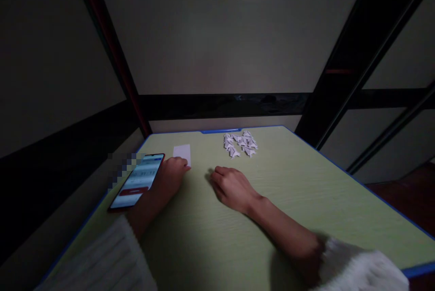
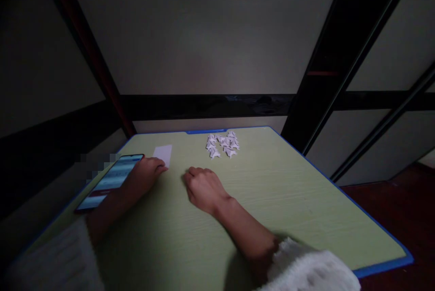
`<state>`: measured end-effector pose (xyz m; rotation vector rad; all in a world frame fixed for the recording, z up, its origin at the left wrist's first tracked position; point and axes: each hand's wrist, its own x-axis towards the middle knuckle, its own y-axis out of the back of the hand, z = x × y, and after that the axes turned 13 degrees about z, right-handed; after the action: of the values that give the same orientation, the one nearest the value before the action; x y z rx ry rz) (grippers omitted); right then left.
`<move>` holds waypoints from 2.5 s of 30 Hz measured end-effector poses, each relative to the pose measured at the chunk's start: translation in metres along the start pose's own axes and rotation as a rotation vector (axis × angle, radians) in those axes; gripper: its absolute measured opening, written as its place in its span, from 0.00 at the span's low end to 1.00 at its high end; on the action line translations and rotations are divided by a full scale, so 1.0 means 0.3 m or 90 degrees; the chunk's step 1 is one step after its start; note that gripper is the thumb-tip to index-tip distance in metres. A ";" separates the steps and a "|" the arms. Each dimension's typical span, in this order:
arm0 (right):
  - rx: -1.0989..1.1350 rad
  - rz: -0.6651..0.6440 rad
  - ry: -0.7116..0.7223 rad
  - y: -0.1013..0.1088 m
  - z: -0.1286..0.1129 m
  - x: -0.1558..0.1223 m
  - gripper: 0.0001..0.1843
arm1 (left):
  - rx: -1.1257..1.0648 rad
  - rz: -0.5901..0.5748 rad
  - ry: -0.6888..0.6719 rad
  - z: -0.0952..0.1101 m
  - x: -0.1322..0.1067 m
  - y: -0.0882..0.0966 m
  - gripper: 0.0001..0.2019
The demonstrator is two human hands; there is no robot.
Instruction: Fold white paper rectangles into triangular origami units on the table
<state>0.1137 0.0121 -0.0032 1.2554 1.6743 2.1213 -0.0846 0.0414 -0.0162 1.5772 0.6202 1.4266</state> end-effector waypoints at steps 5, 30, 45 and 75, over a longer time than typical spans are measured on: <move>0.031 -0.007 -0.019 0.005 -0.009 0.003 0.11 | 0.069 -0.018 -0.037 0.006 -0.002 0.003 0.13; 0.897 0.128 -0.559 -0.074 0.002 0.043 0.06 | -0.456 0.069 0.178 0.186 0.003 0.033 0.03; 0.957 0.071 -0.485 -0.049 0.000 0.043 0.09 | -0.773 -0.131 0.332 0.201 0.003 0.029 0.14; 0.980 0.199 -0.595 -0.067 0.011 0.038 0.06 | -0.488 0.027 0.120 0.220 -0.019 0.043 0.08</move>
<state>0.1015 0.0282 -0.0146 2.2619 2.4371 -0.3340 -0.0251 0.0122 -0.0040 0.8591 0.1009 1.5966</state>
